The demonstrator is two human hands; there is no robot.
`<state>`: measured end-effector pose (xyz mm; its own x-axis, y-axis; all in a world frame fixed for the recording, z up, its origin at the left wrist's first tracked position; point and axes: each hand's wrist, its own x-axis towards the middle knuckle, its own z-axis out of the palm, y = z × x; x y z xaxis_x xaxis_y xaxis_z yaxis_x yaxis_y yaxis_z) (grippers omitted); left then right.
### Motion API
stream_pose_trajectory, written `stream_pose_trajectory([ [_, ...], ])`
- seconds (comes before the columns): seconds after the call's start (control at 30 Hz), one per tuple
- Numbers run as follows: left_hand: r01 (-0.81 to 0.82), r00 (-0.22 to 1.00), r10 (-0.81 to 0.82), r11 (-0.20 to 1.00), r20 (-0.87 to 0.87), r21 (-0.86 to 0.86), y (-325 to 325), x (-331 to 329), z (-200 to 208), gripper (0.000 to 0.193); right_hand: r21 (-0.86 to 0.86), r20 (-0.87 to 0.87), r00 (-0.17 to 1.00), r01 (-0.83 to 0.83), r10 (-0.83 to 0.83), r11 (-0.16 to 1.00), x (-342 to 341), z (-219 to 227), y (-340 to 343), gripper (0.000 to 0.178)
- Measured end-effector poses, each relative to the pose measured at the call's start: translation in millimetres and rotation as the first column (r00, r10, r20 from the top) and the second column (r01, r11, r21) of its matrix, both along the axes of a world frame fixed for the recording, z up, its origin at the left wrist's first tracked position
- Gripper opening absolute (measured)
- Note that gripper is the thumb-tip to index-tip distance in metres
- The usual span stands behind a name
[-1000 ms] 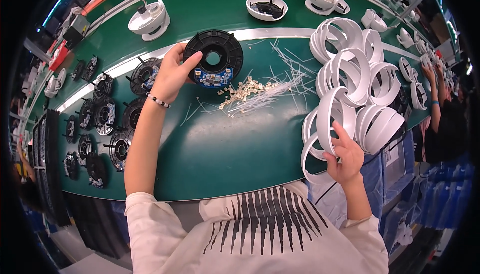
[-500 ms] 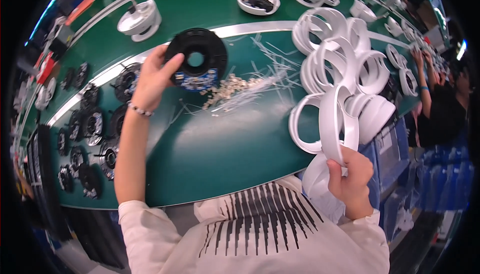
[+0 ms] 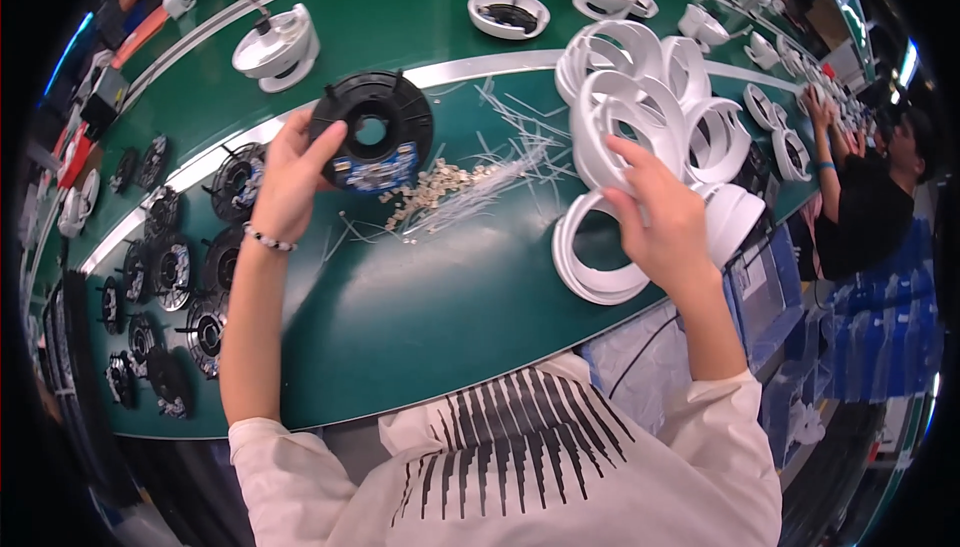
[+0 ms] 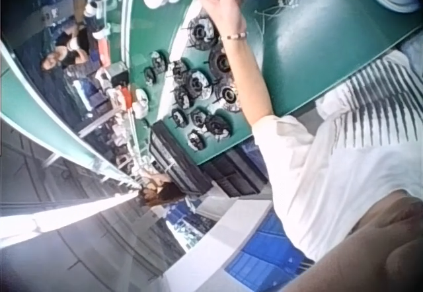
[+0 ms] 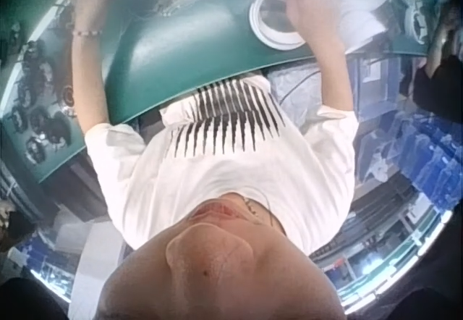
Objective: Assembling electronic components into plastic housings on a factory production line.
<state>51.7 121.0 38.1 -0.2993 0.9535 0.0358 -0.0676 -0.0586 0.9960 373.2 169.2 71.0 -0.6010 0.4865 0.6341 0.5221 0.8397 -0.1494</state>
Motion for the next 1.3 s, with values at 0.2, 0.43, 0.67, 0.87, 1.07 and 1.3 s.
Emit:
stream_pose_trajectory([
  [0.2, -0.023, 0.973, 0.024, 1.000, 0.230, -0.006, -5, 13, 0, 0.040, 0.206, -0.190, 0.981, -0.007, 0.047, 0.978, -10, 7, -15, 0.021],
  [0.43, 0.028, 0.914, -0.092, 0.986, 0.394, 0.165, -13, 24, 7, 0.046, -0.120, 0.114, 0.793, -0.586, 0.598, 0.801, -33, -6, -83, 0.019],
  [0.67, 0.056, 0.870, -0.115, 0.989, 0.479, 0.135, -16, 18, 7, 0.037, -0.370, 0.386, 0.665, -0.523, 0.639, 0.768, -32, -41, -65, 0.034],
  [0.87, 0.056, 0.867, -0.128, 0.985, 0.481, 0.160, -12, 17, -2, 0.032, -0.425, 0.343, 0.899, -0.111, 0.273, 0.898, -64, -17, -83, 0.087],
  [1.07, 0.027, 0.846, -0.108, 0.987, 0.522, 0.160, -11, 27, -11, 0.033, -0.529, 0.404, 0.877, -0.006, 0.258, 0.849, -85, -37, -85, 0.107],
  [1.3, 0.027, 0.844, -0.122, 0.982, 0.522, 0.186, -16, 41, -19, 0.045, -0.628, -0.384, 0.916, -0.354, 0.121, 0.693, -74, -27, -64, 0.107],
])
